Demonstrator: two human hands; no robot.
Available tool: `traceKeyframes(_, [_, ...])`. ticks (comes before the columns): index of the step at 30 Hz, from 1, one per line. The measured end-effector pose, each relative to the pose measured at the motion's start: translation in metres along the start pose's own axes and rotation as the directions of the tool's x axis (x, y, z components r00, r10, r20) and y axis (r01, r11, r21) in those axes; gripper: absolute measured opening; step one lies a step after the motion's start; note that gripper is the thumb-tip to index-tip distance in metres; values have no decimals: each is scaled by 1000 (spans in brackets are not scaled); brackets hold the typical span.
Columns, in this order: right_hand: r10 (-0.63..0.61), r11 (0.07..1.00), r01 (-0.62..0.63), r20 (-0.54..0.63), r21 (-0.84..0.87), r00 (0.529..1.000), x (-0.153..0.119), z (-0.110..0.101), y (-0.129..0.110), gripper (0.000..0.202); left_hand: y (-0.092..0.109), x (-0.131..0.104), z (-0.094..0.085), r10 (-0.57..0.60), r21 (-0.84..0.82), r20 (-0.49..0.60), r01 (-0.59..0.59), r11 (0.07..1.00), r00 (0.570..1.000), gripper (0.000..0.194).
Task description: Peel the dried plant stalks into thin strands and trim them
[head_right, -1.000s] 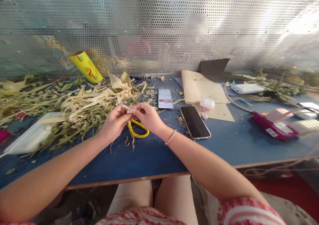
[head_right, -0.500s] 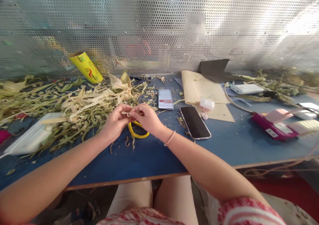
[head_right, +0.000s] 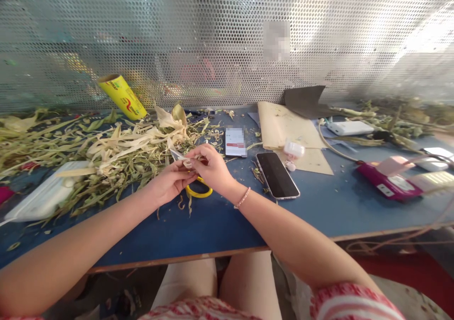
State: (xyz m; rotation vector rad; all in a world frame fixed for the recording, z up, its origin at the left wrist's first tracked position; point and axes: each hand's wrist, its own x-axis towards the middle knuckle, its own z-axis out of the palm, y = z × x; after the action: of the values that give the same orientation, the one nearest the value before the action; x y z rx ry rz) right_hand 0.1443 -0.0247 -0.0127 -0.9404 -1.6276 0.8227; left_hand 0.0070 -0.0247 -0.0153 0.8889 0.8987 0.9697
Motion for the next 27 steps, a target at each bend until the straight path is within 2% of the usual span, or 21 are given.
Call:
traceKeyframes(2, [3, 1000, -3, -6, 0, 1000, 0, -1, -1, 10, 2, -2, 1, 21, -16, -2, -21, 1000, 1000, 21])
traceKeyframes(6, [14, 1000, -14, -20, 27, 1000, 1, -1, 0, 7, 6, -6, 4, 142, -3, -42, -142, 990, 989, 16])
traceKeyframes(14, [111, 983, -104, -42, 150, 993, 2, 0, 1, 8, 4, -8, 4, 148, 101, -29, -145, 984, 989, 20])
traceKeyframes(20, [83, 987, -81, -5, 141, 997, 1, 0, 3, 10, 5, -6, 4, 242, -3, -58, -242, 970, 969, 22])
traceKeyframes(23, [58, 980, -63, 34, 187, 998, 0, 3, 3, 18, 4, -4, 1, 299, 129, -40, -292, 948, 953, 24])
traceKeyframes(27, [39, 986, -48, 62, 159, 997, -2, 8, 4, 24, -1, -3, -5, 418, 352, -18, -386, 853, 908, 25])
